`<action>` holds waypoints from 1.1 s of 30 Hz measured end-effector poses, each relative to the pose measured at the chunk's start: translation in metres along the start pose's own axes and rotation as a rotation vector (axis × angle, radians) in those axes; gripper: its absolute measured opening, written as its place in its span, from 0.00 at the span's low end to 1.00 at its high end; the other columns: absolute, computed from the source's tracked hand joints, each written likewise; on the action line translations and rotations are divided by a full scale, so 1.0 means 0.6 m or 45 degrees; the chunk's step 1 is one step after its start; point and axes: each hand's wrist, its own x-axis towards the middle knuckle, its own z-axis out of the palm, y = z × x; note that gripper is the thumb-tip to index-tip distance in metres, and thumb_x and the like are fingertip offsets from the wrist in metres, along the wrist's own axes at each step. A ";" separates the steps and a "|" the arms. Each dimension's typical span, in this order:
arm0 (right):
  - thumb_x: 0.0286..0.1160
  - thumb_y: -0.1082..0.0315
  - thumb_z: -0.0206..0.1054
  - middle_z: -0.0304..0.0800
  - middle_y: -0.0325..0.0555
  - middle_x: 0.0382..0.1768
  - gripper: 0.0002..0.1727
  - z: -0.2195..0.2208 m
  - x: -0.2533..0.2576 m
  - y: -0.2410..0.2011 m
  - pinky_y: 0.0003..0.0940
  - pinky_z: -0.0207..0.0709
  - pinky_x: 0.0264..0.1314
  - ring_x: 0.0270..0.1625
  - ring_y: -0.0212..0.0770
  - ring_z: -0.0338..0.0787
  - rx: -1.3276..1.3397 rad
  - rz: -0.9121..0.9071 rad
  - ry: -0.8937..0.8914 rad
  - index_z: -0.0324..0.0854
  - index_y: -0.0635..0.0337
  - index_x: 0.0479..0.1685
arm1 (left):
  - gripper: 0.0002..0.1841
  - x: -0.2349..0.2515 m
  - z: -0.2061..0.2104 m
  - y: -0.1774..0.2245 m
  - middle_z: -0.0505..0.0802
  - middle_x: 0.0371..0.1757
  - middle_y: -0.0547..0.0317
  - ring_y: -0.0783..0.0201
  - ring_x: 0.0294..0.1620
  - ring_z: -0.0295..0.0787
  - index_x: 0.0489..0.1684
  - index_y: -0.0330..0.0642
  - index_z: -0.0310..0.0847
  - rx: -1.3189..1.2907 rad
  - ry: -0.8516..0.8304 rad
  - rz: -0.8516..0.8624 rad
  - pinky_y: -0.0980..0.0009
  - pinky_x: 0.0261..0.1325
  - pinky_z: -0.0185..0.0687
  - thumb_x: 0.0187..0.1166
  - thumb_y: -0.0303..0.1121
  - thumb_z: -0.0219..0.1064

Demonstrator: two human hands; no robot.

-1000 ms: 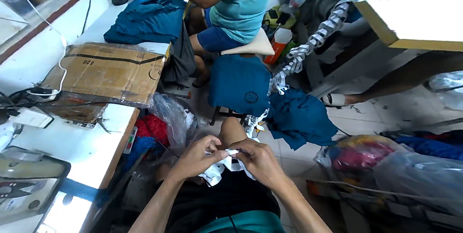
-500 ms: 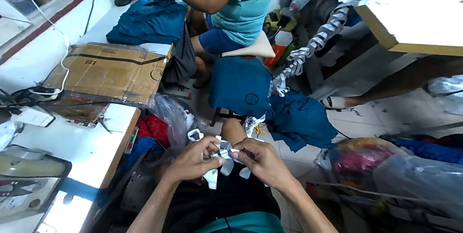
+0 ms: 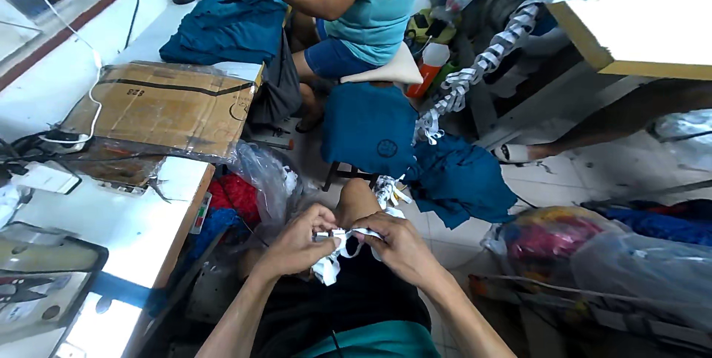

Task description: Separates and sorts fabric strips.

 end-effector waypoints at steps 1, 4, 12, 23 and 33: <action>0.76 0.62 0.69 0.96 0.35 0.40 0.09 -0.001 0.001 -0.004 0.33 0.86 0.55 0.47 0.31 0.92 -0.009 -0.006 0.005 0.95 0.50 0.42 | 0.21 0.002 0.009 0.003 0.93 0.48 0.59 0.68 0.50 0.89 0.60 0.38 0.83 0.054 0.037 -0.015 0.65 0.59 0.85 0.78 0.44 0.69; 0.76 0.46 0.70 0.95 0.36 0.47 0.20 -0.015 0.000 0.003 0.34 0.85 0.57 0.51 0.30 0.91 0.227 0.009 -0.127 0.93 0.49 0.53 | 0.13 0.006 0.010 0.022 0.94 0.41 0.62 0.71 0.46 0.89 0.45 0.43 0.91 0.252 0.148 -0.016 0.66 0.57 0.83 0.83 0.43 0.66; 0.79 0.51 0.68 0.93 0.33 0.40 0.15 -0.008 -0.001 0.033 0.31 0.84 0.50 0.44 0.27 0.89 0.296 0.173 -0.076 0.95 0.49 0.42 | 0.11 -0.002 -0.027 0.023 0.92 0.44 0.65 0.73 0.50 0.87 0.43 0.44 0.90 0.177 0.140 0.068 0.69 0.60 0.83 0.84 0.38 0.64; 0.75 0.40 0.69 0.95 0.34 0.45 0.23 -0.036 0.005 0.004 0.35 0.87 0.51 0.45 0.29 0.91 0.125 0.058 -0.175 0.93 0.47 0.53 | 0.16 -0.001 -0.008 0.041 0.93 0.35 0.67 0.71 0.45 0.86 0.36 0.48 0.94 0.508 0.211 0.134 0.62 0.61 0.75 0.85 0.46 0.63; 0.78 0.56 0.68 0.94 0.34 0.38 0.13 -0.025 0.001 -0.007 0.26 0.86 0.45 0.39 0.25 0.90 0.020 -0.016 0.051 0.94 0.51 0.42 | 0.25 0.000 0.000 0.020 0.90 0.53 0.59 0.68 0.51 0.88 0.67 0.41 0.82 0.003 0.005 -0.044 0.66 0.58 0.85 0.81 0.50 0.68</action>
